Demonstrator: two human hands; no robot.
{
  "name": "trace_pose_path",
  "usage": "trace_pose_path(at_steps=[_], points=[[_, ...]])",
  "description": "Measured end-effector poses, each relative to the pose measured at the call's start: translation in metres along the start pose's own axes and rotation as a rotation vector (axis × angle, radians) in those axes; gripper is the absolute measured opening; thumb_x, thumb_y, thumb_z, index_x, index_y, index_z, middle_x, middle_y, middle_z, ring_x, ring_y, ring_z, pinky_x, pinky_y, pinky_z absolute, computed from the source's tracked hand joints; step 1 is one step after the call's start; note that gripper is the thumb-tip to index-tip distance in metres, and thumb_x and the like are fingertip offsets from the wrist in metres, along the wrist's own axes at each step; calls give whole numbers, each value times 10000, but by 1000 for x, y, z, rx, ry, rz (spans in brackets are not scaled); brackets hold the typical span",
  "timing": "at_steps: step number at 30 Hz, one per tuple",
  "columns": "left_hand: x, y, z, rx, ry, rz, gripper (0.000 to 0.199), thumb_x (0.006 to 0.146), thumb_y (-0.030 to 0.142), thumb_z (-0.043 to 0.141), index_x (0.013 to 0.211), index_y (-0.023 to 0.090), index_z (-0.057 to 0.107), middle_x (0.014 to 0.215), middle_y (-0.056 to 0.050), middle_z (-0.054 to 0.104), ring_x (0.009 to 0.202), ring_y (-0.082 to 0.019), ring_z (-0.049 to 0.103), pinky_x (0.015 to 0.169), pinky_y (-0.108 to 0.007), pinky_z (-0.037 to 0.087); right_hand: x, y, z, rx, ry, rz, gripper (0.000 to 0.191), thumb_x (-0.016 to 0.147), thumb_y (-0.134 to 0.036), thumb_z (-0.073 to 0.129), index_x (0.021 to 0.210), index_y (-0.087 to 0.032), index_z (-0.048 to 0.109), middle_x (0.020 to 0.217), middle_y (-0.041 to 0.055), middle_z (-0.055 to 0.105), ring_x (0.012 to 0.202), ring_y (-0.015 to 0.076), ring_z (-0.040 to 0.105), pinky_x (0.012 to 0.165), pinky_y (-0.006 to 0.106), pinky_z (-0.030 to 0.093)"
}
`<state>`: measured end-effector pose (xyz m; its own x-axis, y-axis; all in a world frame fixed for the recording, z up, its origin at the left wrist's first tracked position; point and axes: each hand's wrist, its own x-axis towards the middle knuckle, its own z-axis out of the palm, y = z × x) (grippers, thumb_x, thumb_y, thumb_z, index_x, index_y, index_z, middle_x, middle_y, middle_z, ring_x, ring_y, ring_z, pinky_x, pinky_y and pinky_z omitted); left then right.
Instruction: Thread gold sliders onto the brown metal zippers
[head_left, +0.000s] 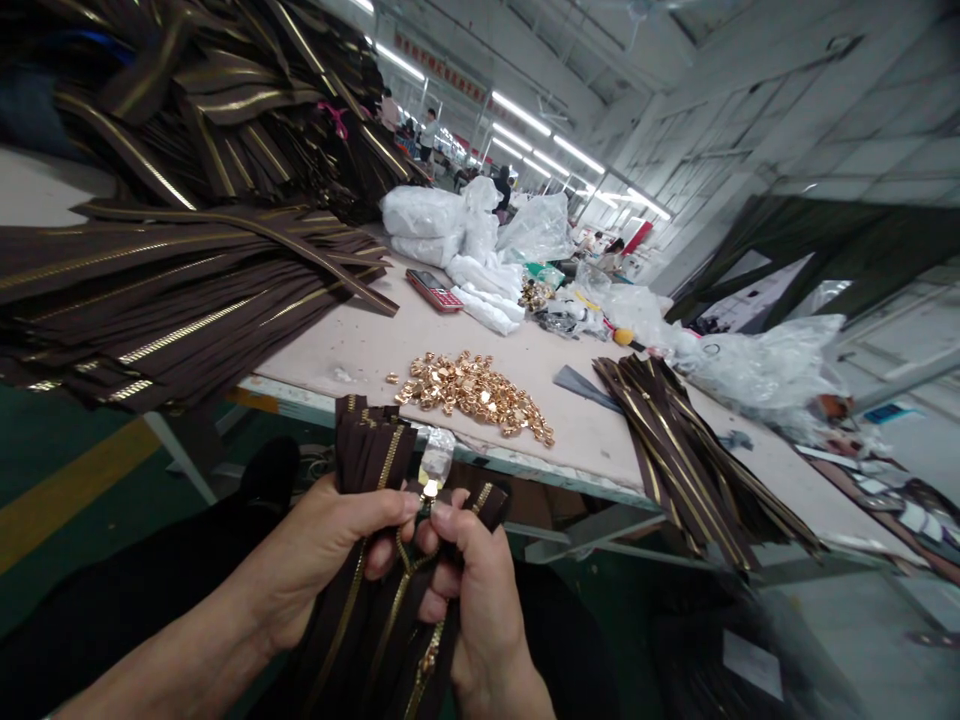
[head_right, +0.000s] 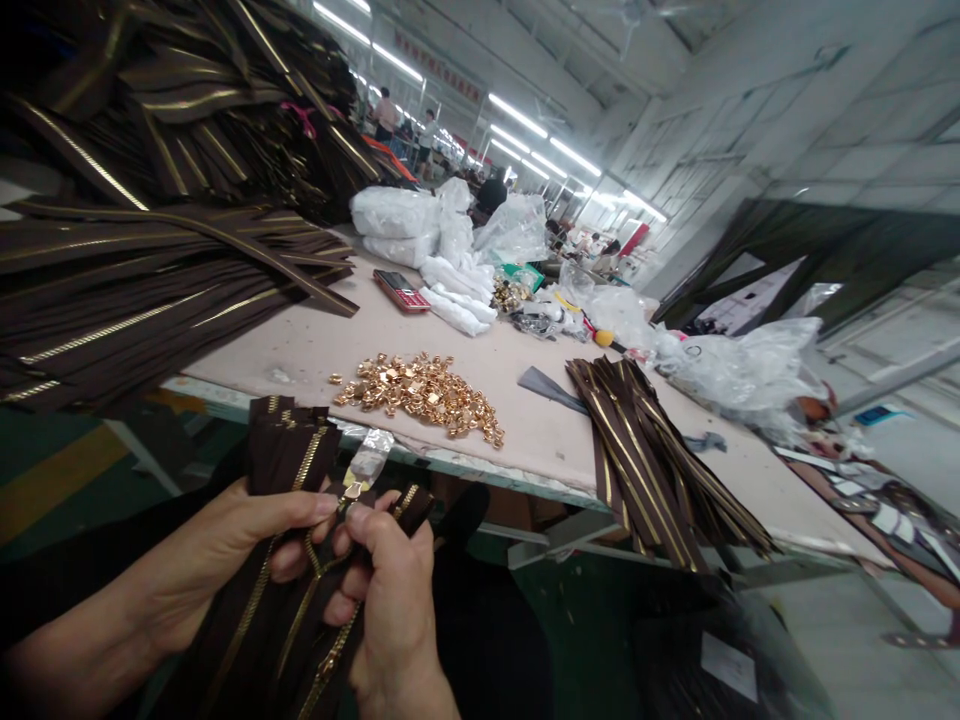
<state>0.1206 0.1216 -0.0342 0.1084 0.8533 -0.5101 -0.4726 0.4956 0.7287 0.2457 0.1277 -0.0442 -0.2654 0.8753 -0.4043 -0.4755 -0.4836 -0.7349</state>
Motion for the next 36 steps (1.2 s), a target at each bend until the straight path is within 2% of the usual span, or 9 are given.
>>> trace_pose_path(at_steps=[3, 7, 12, 15, 18, 21, 29, 31, 36], points=[[0, 0, 0, -3, 8, -12, 264, 493, 387, 810, 518, 152, 690, 365, 39, 458, 374, -133, 488, 430, -274, 472, 2, 0, -1, -26, -17, -19, 334, 641, -360, 768, 679, -169, 497, 583, -37, 611, 307, -26, 256, 286, 110, 210], [2, -3, 0, -6, 19, 25, 268, 524, 403, 809, 523, 164, 686, 380, 29, 493, 401, -174, 559, 455, -302, 502, 5, 0, -2, -44, -48, -41, 282, 675, -322, 749, 674, -169, 512, 557, -41, 602, 317, 2, 336, 293, 111, 246], [2, -7, 3, -10, 70, 70, 271, 522, 394, 828, 534, 165, 684, 388, 31, 515, 391, -132, 524, 435, -251, 465, 5, 0, -4, -72, -27, -88, 238, 698, -284, 732, 677, -164, 528, 570, -37, 610, 345, 30, 438, 297, 107, 269], [2, -8, 3, -39, 62, 65, 279, 530, 406, 833, 543, 175, 677, 391, 30, 521, 409, -165, 563, 461, -289, 499, 6, 0, -4, -74, -40, -89, 235, 706, -286, 729, 682, -164, 529, 567, -42, 602, 348, 30, 440, 299, 107, 275], [2, -10, 2, -11, 82, 84, 293, 537, 428, 831, 549, 185, 667, 400, 25, 532, 431, -202, 601, 481, -327, 524, 8, 0, -3, -90, 11, -107, 252, 684, -296, 740, 694, -172, 522, 576, -40, 615, 347, 31, 427, 296, 111, 276], [3, -12, 1, 59, 121, 148, 325, 563, 475, 816, 554, 190, 660, 423, 13, 559, 445, -203, 606, 476, -314, 510, 9, -2, -1, -106, 64, -134, 272, 643, -298, 755, 676, -176, 514, 554, -46, 607, 330, 23, 389, 286, 112, 263], [5, -23, -6, 328, 251, 382, 434, 691, 587, 741, 553, 196, 613, 460, 30, 547, 449, -131, 523, 458, -230, 401, 8, -3, -4, -130, 51, -171, 301, 641, -326, 794, 660, -165, 540, 534, -57, 574, 324, 7, 338, 295, 118, 262], [5, -24, -9, 316, 244, 376, 460, 696, 592, 744, 522, 200, 578, 470, 23, 550, 468, -134, 526, 473, -233, 406, 8, -2, -6, -121, 49, -173, 302, 643, -315, 799, 671, -169, 536, 541, -69, 560, 333, 0, 308, 302, 117, 258], [3, -23, -8, 151, 166, 238, 503, 639, 606, 788, 473, 211, 525, 492, -12, 574, 478, -165, 544, 477, -274, 446, 8, -1, -6, -99, 24, -144, 284, 642, -303, 766, 648, -176, 513, 510, -86, 508, 340, 3, 292, 312, 122, 255]])
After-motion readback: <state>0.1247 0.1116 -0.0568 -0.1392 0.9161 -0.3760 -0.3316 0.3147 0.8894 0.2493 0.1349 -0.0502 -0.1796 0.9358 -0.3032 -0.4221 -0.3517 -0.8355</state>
